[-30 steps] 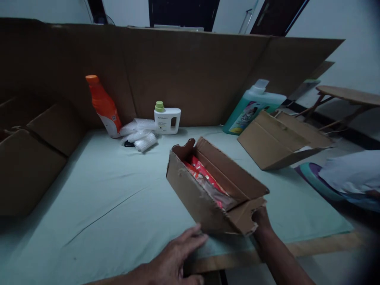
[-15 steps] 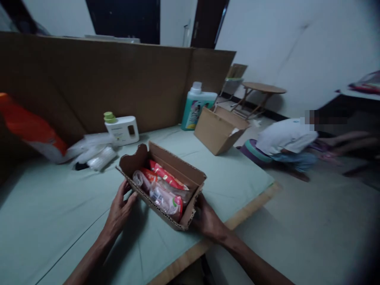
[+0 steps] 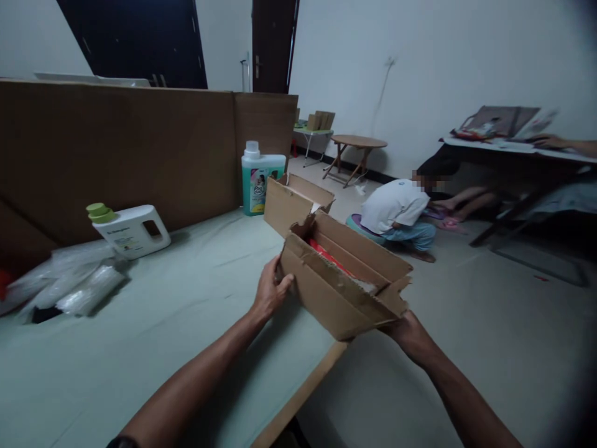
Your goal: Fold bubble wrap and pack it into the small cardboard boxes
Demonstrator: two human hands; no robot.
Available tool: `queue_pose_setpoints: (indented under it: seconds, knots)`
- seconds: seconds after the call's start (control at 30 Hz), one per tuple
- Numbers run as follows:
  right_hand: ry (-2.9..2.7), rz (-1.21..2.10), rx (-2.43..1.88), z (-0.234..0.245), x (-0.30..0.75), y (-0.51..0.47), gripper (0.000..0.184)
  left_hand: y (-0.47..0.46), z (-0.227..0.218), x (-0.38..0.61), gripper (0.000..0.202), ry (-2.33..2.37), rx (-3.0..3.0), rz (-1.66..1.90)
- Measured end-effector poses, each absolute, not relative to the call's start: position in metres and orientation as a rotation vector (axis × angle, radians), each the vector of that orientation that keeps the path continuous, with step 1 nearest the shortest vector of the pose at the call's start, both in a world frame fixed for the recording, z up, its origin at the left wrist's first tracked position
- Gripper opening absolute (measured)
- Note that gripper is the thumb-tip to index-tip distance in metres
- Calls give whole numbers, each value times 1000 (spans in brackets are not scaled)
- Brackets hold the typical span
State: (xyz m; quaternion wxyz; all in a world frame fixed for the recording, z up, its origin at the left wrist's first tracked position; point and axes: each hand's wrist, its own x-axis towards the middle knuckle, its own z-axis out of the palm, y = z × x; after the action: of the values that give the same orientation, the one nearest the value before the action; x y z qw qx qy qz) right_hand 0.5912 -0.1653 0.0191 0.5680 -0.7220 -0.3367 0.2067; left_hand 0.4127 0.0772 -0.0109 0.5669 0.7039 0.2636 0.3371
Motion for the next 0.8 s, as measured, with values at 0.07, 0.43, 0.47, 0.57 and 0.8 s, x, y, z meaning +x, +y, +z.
queue_pose_setpoints:
  seconds: [0.07, 0.43, 0.47, 0.57, 0.8]
  knots:
    - [-722, 435, -1698, 19, 616, -179, 72, 74, -12, 453, 62, 587, 1672, 759]
    - [-740, 321, -1564, -7, 692, -166, 80, 87, -30, 533, 92, 475, 1776, 602]
    - [-734, 320, -1551, -12, 691, -165, 80, 88, -33, 527, 93, 470, 1801, 579]
    - [-717, 319, -1544, -26, 685, -169, 77, 87, -40, 510, 90, 430, 1879, 502]
    - [-726, 343, -1615, -28, 673, -172, 78, 81, -34, 522, 97, 373, 2013, 404]
